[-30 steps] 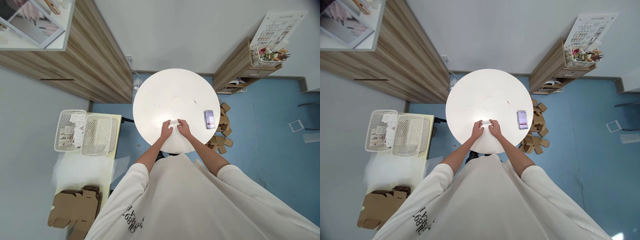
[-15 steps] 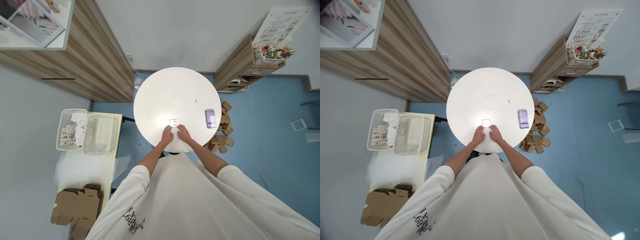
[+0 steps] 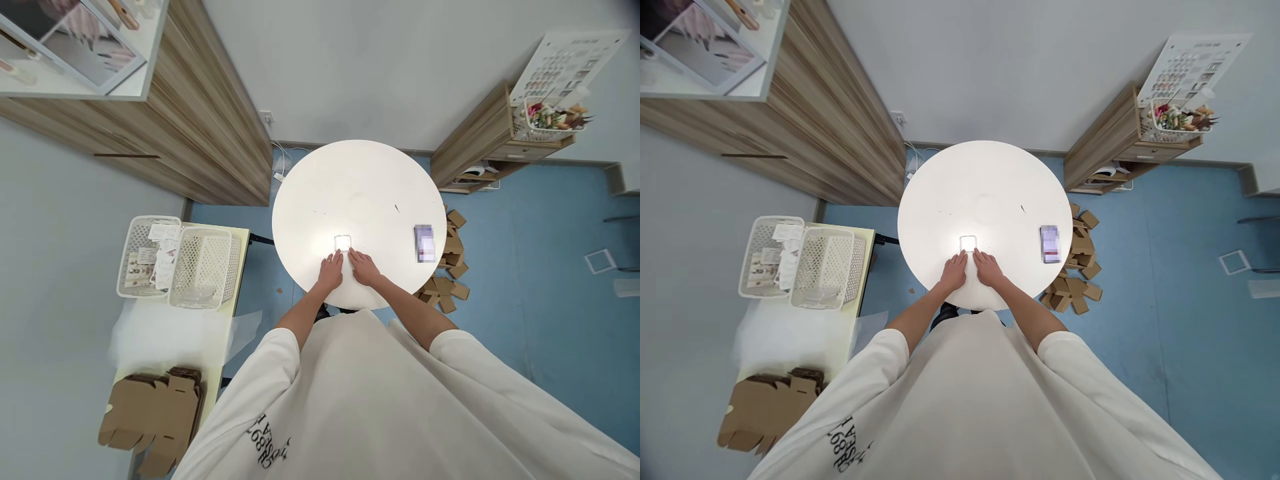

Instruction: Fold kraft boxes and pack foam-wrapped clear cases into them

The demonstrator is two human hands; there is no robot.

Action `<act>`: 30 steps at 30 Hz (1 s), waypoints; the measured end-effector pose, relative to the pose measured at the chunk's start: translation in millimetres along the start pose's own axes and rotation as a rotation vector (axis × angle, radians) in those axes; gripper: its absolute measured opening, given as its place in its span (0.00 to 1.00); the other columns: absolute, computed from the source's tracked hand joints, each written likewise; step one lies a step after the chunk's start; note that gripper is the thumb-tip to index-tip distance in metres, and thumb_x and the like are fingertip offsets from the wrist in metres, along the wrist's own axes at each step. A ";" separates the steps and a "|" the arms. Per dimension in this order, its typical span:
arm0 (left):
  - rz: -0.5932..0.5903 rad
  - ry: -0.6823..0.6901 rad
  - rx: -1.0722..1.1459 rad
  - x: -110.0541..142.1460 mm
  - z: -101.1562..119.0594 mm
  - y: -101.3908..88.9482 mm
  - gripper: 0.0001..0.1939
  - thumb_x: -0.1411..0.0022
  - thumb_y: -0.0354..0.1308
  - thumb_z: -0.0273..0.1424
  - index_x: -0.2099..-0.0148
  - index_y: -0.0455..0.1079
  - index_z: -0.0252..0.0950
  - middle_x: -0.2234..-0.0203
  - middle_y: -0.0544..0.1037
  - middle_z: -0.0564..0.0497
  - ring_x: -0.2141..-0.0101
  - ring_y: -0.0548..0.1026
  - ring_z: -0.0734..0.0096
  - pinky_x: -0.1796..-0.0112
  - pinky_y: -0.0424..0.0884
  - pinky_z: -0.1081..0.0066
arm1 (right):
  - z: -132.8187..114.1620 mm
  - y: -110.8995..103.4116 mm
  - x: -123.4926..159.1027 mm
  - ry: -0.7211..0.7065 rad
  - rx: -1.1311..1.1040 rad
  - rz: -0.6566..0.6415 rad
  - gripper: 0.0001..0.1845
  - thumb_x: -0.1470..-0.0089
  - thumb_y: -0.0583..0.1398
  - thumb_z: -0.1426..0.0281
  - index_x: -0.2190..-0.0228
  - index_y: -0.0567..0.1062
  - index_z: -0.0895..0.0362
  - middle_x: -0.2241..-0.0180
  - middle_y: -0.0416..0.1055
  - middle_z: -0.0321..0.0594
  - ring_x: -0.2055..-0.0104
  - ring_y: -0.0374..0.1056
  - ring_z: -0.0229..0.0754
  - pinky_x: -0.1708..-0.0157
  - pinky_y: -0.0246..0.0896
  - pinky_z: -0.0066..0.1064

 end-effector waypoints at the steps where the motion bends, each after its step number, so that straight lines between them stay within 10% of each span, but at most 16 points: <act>1: 0.008 -0.013 -0.002 -2.6 -2.6 -4.2 0.38 0.43 0.53 0.23 0.30 0.57 0.40 0.27 0.51 0.44 0.29 0.47 0.46 0.33 0.41 0.45 | -4.0 -1.0 -7.0 0.008 -0.003 -0.012 0.43 0.48 0.57 0.74 0.31 0.56 0.56 0.27 0.44 0.45 0.28 0.45 0.57 0.32 0.45 0.53; 12: -0.083 -0.038 -0.278 -22.4 -21.3 -40.9 0.42 0.39 0.51 0.23 0.25 0.44 0.37 0.26 0.41 0.42 0.31 0.52 0.45 0.36 0.53 0.48 | -32.9 -11.2 -54.4 0.088 0.025 -0.167 0.46 0.43 0.56 0.69 0.28 0.45 0.53 0.25 0.32 0.41 0.26 0.40 0.59 0.34 0.48 0.54; 17: -0.145 0.026 -0.456 -4.4 -28.1 -48.5 0.43 0.37 0.49 0.23 0.24 0.37 0.35 0.26 0.35 0.40 0.33 0.57 0.46 0.42 0.64 0.54 | -33.2 -3.7 -26.0 0.145 -0.006 -0.174 0.47 0.40 0.54 0.68 0.27 0.36 0.51 0.25 0.27 0.38 0.25 0.36 0.55 0.35 0.54 0.48; 30: -0.194 0.137 -0.514 59.2 -63.7 -51.8 0.39 0.34 0.48 0.27 0.24 0.40 0.36 0.26 0.41 0.38 0.36 0.64 0.47 0.44 0.66 0.55 | -73.8 33.5 47.0 0.374 -0.160 -0.065 0.37 0.36 0.54 0.67 0.29 0.52 0.56 0.27 0.42 0.46 0.27 0.46 0.55 0.33 0.49 0.45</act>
Point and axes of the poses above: each hand's wrist, its own x-axis away from the middle knuckle, its own y-axis out of the palm, z = x × y, the point moved 1 cm from there along -x, towards the middle knuckle
